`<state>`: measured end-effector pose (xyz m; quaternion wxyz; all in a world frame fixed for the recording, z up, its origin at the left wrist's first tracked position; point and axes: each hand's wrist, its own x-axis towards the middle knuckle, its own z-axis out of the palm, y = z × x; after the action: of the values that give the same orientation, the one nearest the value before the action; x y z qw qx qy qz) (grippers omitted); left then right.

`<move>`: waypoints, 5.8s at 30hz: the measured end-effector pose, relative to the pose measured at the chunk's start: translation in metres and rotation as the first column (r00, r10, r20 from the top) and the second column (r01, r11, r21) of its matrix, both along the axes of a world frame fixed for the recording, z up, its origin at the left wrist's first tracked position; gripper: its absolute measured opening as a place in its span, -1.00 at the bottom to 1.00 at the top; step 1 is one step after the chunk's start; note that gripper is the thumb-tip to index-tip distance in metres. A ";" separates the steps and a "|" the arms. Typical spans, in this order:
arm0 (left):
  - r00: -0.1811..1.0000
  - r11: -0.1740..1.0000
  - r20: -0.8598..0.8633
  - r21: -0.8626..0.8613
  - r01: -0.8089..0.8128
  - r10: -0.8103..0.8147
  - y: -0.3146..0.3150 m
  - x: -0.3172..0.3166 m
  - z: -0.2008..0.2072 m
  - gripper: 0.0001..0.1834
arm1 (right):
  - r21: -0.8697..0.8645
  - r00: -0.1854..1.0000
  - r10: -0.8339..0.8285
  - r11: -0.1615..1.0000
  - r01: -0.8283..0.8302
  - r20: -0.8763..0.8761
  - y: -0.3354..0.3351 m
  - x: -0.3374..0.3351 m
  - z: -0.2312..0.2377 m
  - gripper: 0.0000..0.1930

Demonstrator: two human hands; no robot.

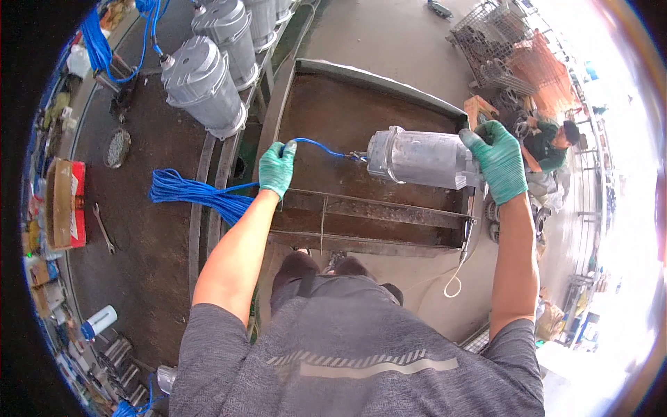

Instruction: The person picks up a metal motor housing, connects a blue electrical cable, and lowers the unit into a rectangular tank of water. They hold the unit submerged, then lift it out, use a handheld air nozzle to spray water off the exterior, and place it on a long assembly table.

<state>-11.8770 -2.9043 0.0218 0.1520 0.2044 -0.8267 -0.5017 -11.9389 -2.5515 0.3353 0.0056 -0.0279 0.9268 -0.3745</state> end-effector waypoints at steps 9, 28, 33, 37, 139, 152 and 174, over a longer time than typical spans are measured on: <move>0.979 0.944 -0.175 0.295 0.150 -0.102 -0.045 0.028 0.108 -0.62 | -0.251 0.998 -0.046 0.966 0.056 0.048 0.038 0.044 0.042 -0.74; 0.959 0.912 -0.271 0.408 0.035 0.084 -0.104 0.213 0.166 -0.66 | -0.673 0.853 0.021 0.624 0.396 0.522 0.069 0.141 -0.140 -0.92; 0.966 0.875 -0.203 0.481 -0.045 0.161 -0.077 0.241 0.147 -0.62 | -0.698 0.860 0.055 0.611 0.374 0.508 0.077 0.146 -0.162 -0.93; 0.990 0.984 0.121 0.152 -0.089 0.071 -0.091 0.301 0.111 -0.66 | -0.629 0.895 0.089 0.742 0.233 0.437 0.082 0.156 -0.171 -0.97; 0.807 0.808 0.037 0.048 0.588 -0.589 -0.018 0.174 0.020 -0.66 | -0.417 0.927 -0.051 0.883 0.215 0.371 0.070 0.186 -0.213 -0.79; 0.793 0.656 0.223 0.704 0.271 -0.567 -0.015 0.175 0.043 -0.71 | -0.426 0.928 -0.035 0.881 0.204 0.372 0.065 0.184 -0.202 -0.77; 0.822 0.503 0.501 0.802 -0.323 -0.271 -0.022 0.153 0.027 -0.53 | -0.368 0.931 -0.042 0.912 0.184 0.361 0.063 0.174 -0.199 -0.80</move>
<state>-11.7238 -2.9264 0.0488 -0.2163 0.4049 -0.4648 -0.7571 -11.7646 -2.4888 0.1363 0.1405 0.0921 0.8164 -0.5524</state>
